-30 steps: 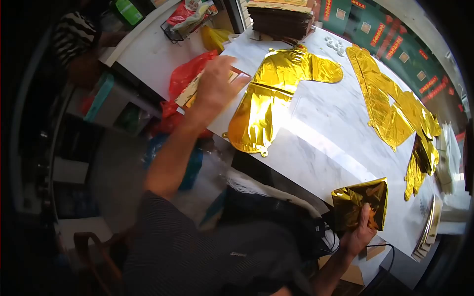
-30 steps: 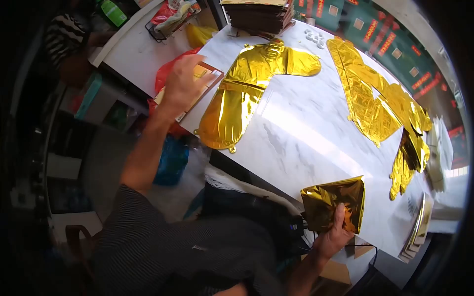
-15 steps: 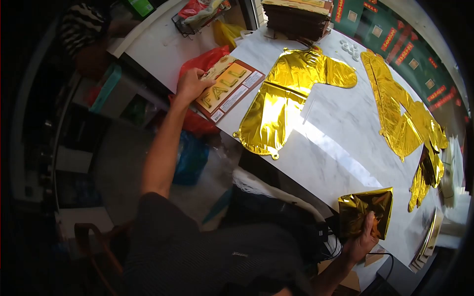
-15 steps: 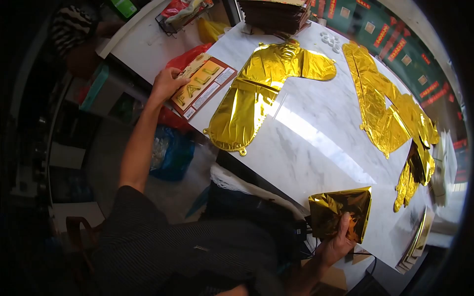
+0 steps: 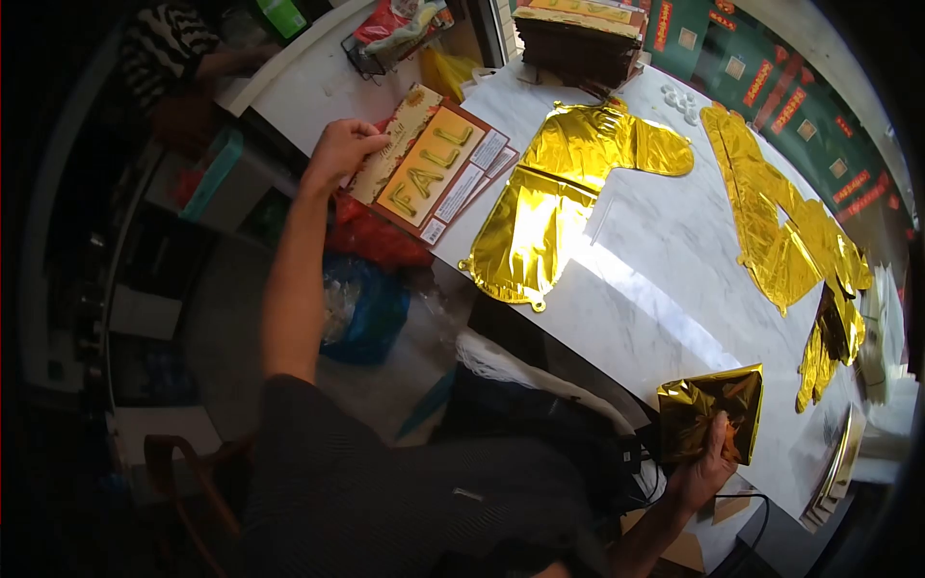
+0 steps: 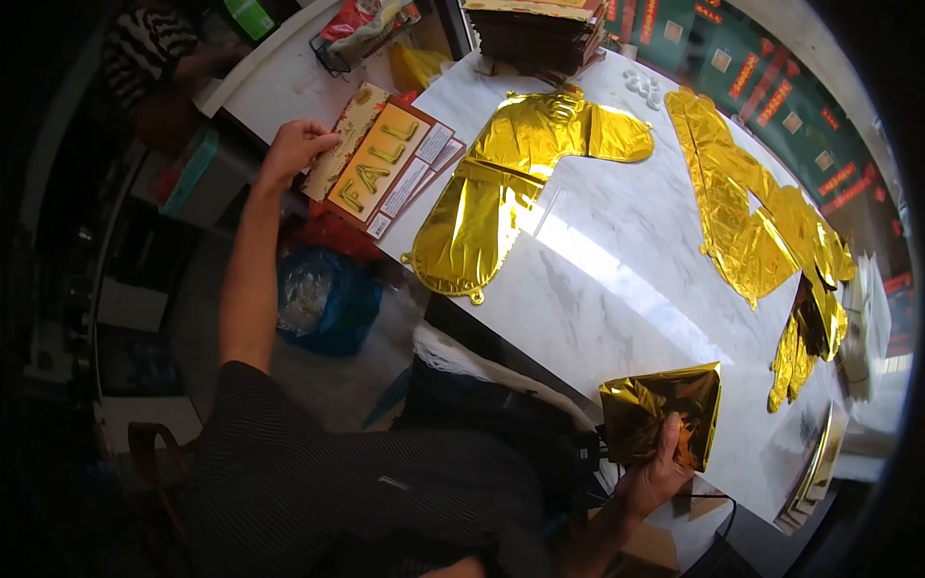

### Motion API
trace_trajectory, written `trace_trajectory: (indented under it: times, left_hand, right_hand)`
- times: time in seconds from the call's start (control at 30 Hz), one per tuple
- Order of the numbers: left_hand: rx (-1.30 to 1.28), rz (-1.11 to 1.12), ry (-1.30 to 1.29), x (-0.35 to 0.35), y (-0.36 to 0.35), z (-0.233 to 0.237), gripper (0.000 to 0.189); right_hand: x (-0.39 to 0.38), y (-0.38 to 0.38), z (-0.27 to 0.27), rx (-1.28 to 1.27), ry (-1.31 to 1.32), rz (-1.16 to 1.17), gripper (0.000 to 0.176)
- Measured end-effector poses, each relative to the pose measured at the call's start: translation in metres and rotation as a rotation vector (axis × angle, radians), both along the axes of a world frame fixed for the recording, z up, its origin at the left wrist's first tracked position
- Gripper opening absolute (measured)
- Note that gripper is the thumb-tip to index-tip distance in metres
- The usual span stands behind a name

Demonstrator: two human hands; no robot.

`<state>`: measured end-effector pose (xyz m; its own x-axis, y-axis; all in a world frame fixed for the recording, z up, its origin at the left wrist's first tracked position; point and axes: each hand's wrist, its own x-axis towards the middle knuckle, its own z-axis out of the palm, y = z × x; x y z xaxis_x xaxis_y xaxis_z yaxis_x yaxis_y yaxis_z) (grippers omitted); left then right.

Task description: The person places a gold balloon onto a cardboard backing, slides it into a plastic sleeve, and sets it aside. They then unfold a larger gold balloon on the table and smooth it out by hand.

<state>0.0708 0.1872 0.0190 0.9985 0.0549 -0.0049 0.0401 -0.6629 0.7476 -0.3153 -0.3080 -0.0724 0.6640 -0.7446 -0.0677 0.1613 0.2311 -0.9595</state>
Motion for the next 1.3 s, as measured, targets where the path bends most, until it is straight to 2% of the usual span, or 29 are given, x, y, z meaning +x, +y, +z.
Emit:
trace_trajectory:
  times: [0.07,0.13,0.2,0.27,0.33,0.4,0.47,0.53,0.6,0.67,0.7,0.77,0.8,0.87,0.93,1.0,1.07,1.13,1.17,1.2,1.3]
  left_hand:
    - [-0.078,-0.104,-0.022,-0.012,0.005,0.034,0.013]
    - [-0.121,-0.189,-0.105,-0.029,-0.001,0.064,0.018]
    - [-0.162,-0.240,-0.222,-0.057,-0.022,0.076,0.013]
    - [-0.233,-0.389,-0.256,-0.044,-0.032,0.111,0.013]
    - [-0.369,-0.560,-0.250,-0.037,-0.065,0.117,0.013]
    - [-0.516,-0.772,-0.195,-0.036,-0.113,0.107,0.013]
    - [-0.560,-1.030,-0.101,-0.041,-0.173,0.086,0.014]
    - [-0.640,-1.194,0.037,-0.044,-0.232,0.042,0.011]
    - [-0.531,-1.365,-0.045,-0.056,-0.291,0.003,0.010]
    - [-0.484,-1.491,0.063,-0.067,-0.337,-0.025,0.014]
    - [-0.496,-1.506,0.080,-0.069,-0.351,-0.032,0.014]
    - [-0.269,-1.576,0.065,-0.065,-0.378,-0.042,0.026]
    - [-0.277,-1.591,0.074,-0.061,-0.387,-0.042,0.026]
    - [-0.123,-1.556,0.008,-0.051,-0.396,-0.034,0.034]
    - [-0.025,-1.456,-0.192,-0.046,-0.394,-0.022,0.041]
    - [0.182,-1.314,-0.428,-0.054,-0.383,-0.012,0.037]
    - [0.191,-1.294,-0.554,-0.084,-0.375,-0.018,0.033]
    - [0.257,-1.420,-0.510,-0.124,-0.366,-0.031,0.046]
    - [0.289,-1.554,-0.524,-0.131,-0.365,-0.050,0.052]
    - [0.292,-1.603,-0.480,-0.145,-0.362,-0.055,0.053]
    - [0.224,-1.594,-0.497,-0.167,-0.357,-0.065,0.052]
  right_hand:
    - [-0.002,-0.001,-0.001,0.014,-0.027,-0.012,0.030]
    - [-0.007,-0.004,-0.001,0.041,-0.033,-0.030,0.030]
    - [-0.011,-0.017,-0.020,0.022,-0.086,-0.065,0.029]
    - [-0.010,-0.010,-0.010,0.058,-0.084,-0.124,0.029]
    - [-0.014,-0.019,0.002,0.044,-0.094,-0.141,0.027]
    - [-0.024,-0.026,0.001,0.032,-0.100,-0.173,0.026]
    - [-0.032,-0.032,0.005,0.019,-0.101,-0.241,0.025]
    - [-0.044,-0.042,0.003,0.039,-0.109,-0.246,0.025]
    - [-0.054,-0.046,0.001,0.054,-0.106,-0.258,0.025]
    - [-0.056,-0.046,0.003,0.076,-0.145,-0.317,0.026]
    - [-0.059,-0.046,0.003,0.072,-0.131,-0.336,0.026]
    - [-0.063,-0.047,0.002,0.065,-0.154,-0.329,0.026]
    - [-0.064,-0.048,0.001,0.061,-0.145,-0.345,0.026]
    - [-0.063,-0.049,-0.001,0.037,-0.100,-0.379,0.026]
    - [-0.058,-0.050,-0.001,0.042,-0.101,-0.374,0.026]
    - [-0.052,-0.046,0.001,0.067,-0.120,-0.337,0.025]
    - [-0.043,-0.046,0.003,0.074,-0.114,-0.348,0.025]
    - [-0.034,-0.045,0.007,0.077,-0.108,-0.342,0.025]
    - [-0.028,-0.045,0.011,0.089,-0.109,-0.336,0.025]
    - [-0.023,-0.046,0.014,0.103,-0.111,-0.330,0.024]
    - [-0.010,-0.047,0.020,0.113,-0.143,-0.279,0.026]
